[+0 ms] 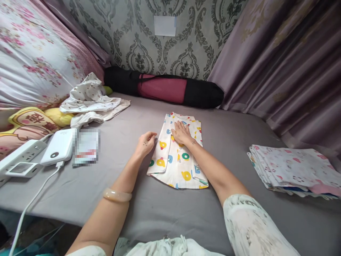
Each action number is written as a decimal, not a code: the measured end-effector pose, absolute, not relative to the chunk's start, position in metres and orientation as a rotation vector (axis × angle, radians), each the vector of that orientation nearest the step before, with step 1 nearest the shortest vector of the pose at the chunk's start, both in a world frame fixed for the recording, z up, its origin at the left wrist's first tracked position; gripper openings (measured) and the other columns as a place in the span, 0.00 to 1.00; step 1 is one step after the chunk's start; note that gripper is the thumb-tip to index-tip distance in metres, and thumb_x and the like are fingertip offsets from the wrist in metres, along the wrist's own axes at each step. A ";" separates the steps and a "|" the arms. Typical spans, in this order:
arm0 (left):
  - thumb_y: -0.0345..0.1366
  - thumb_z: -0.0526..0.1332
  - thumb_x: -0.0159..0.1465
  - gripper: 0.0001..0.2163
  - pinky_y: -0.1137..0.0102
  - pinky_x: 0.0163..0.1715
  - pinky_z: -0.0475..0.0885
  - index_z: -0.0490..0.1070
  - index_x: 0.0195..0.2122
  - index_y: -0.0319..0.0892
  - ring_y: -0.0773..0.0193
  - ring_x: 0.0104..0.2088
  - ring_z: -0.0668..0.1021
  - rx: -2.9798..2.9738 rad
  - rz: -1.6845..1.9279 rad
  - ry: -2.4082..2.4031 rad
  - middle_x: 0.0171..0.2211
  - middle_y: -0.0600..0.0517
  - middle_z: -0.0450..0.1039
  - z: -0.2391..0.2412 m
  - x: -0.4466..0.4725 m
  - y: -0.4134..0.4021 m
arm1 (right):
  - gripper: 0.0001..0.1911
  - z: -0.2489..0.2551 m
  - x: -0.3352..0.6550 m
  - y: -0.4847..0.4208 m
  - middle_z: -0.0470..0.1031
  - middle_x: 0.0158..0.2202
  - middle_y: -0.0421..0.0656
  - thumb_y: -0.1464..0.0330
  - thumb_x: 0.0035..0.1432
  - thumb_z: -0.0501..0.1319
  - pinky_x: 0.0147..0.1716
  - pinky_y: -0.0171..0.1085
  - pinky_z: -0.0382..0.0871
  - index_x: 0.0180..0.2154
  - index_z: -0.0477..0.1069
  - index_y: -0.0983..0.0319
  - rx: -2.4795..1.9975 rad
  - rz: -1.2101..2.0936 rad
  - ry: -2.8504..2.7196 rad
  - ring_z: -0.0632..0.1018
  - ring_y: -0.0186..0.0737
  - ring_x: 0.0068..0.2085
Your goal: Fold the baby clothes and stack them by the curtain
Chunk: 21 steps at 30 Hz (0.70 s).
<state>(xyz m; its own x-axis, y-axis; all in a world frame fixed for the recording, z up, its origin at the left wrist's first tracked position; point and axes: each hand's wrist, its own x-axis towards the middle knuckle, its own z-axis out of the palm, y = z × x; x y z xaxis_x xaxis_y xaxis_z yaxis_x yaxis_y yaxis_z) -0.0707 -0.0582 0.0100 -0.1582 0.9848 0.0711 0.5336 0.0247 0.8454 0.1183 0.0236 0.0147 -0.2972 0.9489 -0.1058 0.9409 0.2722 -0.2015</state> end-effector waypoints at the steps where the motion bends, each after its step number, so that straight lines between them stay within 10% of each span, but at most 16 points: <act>1: 0.38 0.53 0.61 0.15 0.64 0.46 0.73 0.77 0.42 0.40 0.57 0.41 0.79 1.533 1.060 1.748 0.40 0.46 0.80 0.008 -0.071 -0.057 | 0.34 0.018 0.115 0.015 0.38 0.73 0.50 0.59 0.70 0.39 0.68 0.50 0.29 0.70 0.44 0.70 -1.802 0.331 -2.493 0.40 0.46 0.72; 21: 0.39 0.55 0.56 0.16 0.65 0.45 0.73 0.76 0.42 0.41 0.56 0.42 0.79 1.746 0.832 1.633 0.42 0.46 0.80 0.008 -0.089 -0.052 | 0.33 0.027 0.090 -0.148 0.47 0.71 0.54 0.56 0.71 0.41 0.69 0.53 0.39 0.68 0.51 0.70 -1.098 0.532 -2.774 0.47 0.47 0.72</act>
